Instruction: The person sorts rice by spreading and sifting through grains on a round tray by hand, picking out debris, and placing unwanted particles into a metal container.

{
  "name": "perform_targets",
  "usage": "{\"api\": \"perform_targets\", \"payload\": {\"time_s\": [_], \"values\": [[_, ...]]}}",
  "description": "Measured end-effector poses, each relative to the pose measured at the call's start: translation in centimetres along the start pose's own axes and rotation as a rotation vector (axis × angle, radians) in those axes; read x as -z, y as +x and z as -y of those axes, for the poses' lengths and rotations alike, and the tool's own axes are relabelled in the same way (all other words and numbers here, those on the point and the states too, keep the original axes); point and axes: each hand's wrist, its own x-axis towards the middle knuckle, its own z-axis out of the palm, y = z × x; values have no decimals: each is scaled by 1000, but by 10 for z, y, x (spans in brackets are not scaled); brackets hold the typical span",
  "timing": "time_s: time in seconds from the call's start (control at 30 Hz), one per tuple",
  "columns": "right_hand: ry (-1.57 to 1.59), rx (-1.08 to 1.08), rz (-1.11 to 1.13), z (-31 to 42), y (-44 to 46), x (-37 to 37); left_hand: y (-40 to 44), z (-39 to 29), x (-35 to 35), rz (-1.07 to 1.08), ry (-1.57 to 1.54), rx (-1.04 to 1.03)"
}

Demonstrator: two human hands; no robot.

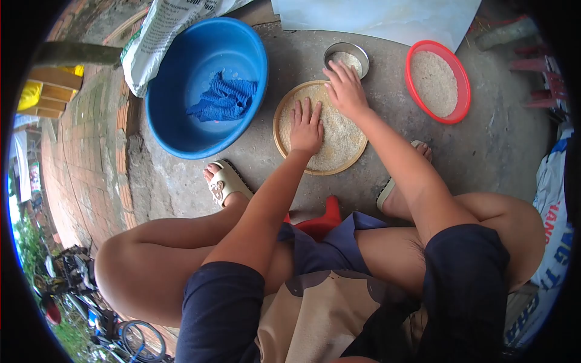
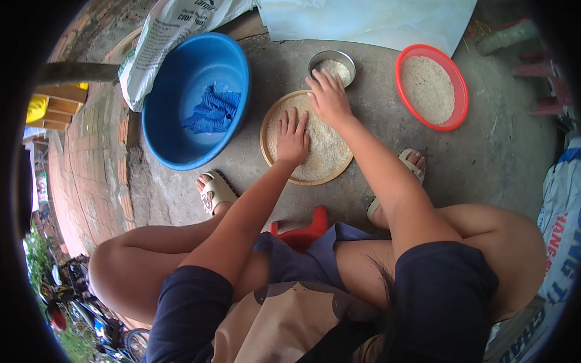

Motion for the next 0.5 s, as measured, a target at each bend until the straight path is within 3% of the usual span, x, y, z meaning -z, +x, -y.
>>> {"api": "perform_targets", "payload": {"time_s": [0.1,0.17,0.23,0.33,0.47,0.5], "values": [[61,102,166,20,-6,6,0,1,4,6,-13,-10],[56,181,127,23,-17,4,1,3,5,-3,-35,-20],[58,26,238,25,-39,-9,1,3,7,-8,-66,-27],[93,16,332,11,-67,-23,1,-1,11,-19,-67,-9],[275,-177,353,15,-54,-29,10,3,13,-119,-106,-30],[321,-258,263,21,-44,-31,17,6,13,-152,-263,38]]}}
